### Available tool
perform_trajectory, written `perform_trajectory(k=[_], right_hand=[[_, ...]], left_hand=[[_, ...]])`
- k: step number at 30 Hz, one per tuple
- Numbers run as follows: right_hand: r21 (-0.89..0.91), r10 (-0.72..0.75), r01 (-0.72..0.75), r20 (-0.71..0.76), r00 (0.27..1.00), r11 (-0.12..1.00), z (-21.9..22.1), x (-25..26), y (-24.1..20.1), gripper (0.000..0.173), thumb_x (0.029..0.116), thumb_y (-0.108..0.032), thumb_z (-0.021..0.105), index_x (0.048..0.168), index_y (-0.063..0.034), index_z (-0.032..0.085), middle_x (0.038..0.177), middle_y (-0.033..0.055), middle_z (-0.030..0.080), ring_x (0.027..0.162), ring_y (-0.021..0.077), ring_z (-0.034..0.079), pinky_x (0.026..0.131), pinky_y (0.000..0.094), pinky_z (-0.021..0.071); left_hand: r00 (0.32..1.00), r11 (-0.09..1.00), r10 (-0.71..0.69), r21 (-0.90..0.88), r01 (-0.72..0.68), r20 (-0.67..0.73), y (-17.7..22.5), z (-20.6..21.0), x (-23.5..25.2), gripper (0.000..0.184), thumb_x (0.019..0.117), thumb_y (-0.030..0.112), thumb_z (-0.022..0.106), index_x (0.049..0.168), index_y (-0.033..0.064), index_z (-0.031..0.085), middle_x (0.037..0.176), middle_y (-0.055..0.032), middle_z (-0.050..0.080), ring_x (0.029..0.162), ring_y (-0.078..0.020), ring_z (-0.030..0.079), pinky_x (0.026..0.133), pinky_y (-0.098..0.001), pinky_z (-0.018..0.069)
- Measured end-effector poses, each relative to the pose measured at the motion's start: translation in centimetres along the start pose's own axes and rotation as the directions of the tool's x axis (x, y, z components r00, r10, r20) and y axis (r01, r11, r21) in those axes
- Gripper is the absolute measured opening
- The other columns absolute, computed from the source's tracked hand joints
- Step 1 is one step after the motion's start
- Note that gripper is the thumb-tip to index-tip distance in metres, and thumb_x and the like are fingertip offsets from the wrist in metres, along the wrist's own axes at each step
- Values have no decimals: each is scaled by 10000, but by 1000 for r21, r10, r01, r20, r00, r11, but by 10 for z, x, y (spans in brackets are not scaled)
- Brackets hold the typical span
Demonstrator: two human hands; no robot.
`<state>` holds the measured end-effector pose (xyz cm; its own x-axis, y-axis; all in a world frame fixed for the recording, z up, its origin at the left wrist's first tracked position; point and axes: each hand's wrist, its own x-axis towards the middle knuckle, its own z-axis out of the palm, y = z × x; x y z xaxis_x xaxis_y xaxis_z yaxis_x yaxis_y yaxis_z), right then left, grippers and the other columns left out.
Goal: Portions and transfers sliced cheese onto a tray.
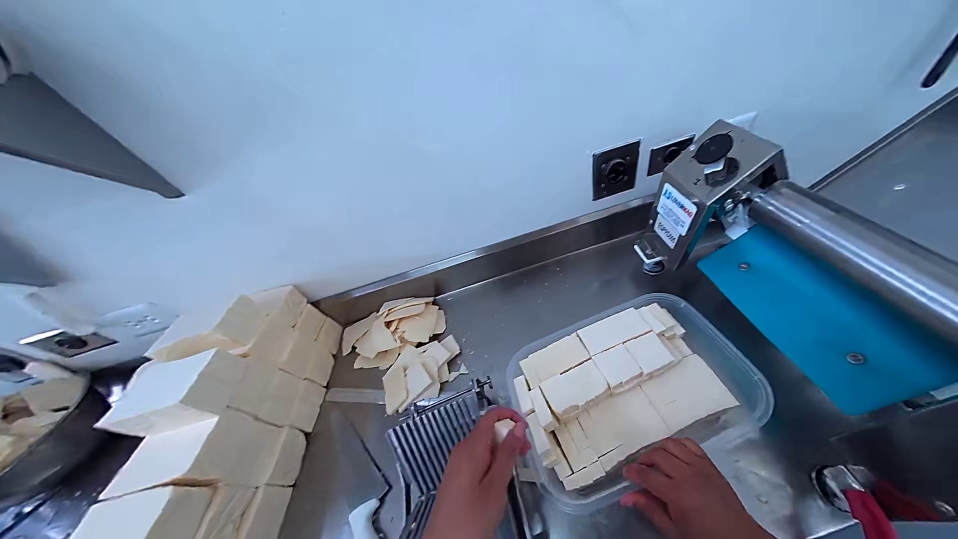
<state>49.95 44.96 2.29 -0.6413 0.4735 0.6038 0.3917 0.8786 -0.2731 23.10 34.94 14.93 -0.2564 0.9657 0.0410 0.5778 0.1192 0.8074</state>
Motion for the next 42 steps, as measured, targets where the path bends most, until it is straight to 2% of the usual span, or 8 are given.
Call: perform_trajectory(k=[4, 8, 11, 17, 22, 31, 37, 42], right_hand=[[428, 244, -248, 66, 968, 869, -30, 31, -40, 723, 995, -570, 552, 1427, 9, 557, 1242, 127, 717, 1123, 200, 696, 967, 400, 571], [783, 434, -339, 98, 896, 522, -22, 49, -66, 395, 975, -143, 676, 1279, 90, 580, 1074, 113, 737, 906, 98, 732, 804, 275, 622], [671, 629, -529, 119, 768, 519, -31, 59, -30, 304, 972, -161, 678, 1207, 32, 668, 1003, 75, 749, 864, 118, 724, 796, 307, 618], [155, 837, -827, -7, 547, 541, -67, 87, 98, 314, 986, -150, 685, 1265, -7, 681, 1175, 211, 669, 987, 323, 685, 881, 504, 565], [-24, 760, -760, 36, 648, 649, -48, 123, 128, 277, 950, -81, 705, 1199, 34, 670, 1138, 230, 675, 1024, 359, 685, 919, 530, 556], [-135, 693, -680, 148, 705, 721, -32, 121, 120, 347, 970, -3, 647, 1310, 63, 624, 1278, 271, 613, 1115, 400, 658, 980, 532, 533], [-133, 575, -559, 213, 790, 818, -34, 106, 116, 601, 929, 68, 661, 1500, 8, 484, 1534, 296, 366, 1206, 472, 590, 971, 563, 542], [-13, 557, -561, 140, 819, 828, -59, 76, 47, 423, 997, -86, 608, 1414, -25, 571, 1396, 268, 520, 1085, 393, 657, 871, 529, 578]], left_hand=[[943, 888, 327, -361, -286, 58, 19, 54, -6, 376, 1093, 273, 401, 1175, -13, 631, 1280, -121, 629, 1243, -137, 567, 1035, -334, 486], [961, 920, 274, -303, -247, 47, 24, 78, -7, 425, 1050, 333, 490, 1313, 23, 615, 1356, -199, 507, 1285, -211, 489, 1024, -354, 472], [982, 983, 183, -2, -183, 52, 13, 52, -1, 625, 1026, 404, 521, 1441, -60, 459, 1380, -259, 540, 1240, -328, 578, 967, -472, 532], [878, 770, -264, 636, -58, 400, -5, -1, 2, 407, 1044, 298, 519, 1142, -52, 702, 1267, -263, 643, 1258, -469, 556, 1042, -637, 414], [685, 657, -379, 702, -275, 622, -13, 25, -8, 534, 1037, 424, 519, 1307, -22, 634, 1453, -198, 555, 1426, -384, 430, 1153, -629, 268], [825, 470, -347, 844, -259, 446, -4, 64, -33, 453, 1009, -33, 409, 1447, -142, 449, 1535, -327, 408, 1479, -470, 326, 1181, -652, 211], [668, 447, -627, 887, -115, 402, 0, 85, -14, 581, 1019, -71, 377, 1563, -126, 179, 1646, -339, 100, 1546, -479, 66, 1219, -589, 130], [664, 477, -609, 869, -130, 434, -14, 96, -9, 598, 1018, -48, 392, 1575, -101, 183, 1664, -310, 60, 1559, -447, -1, 1230, -613, 13]])
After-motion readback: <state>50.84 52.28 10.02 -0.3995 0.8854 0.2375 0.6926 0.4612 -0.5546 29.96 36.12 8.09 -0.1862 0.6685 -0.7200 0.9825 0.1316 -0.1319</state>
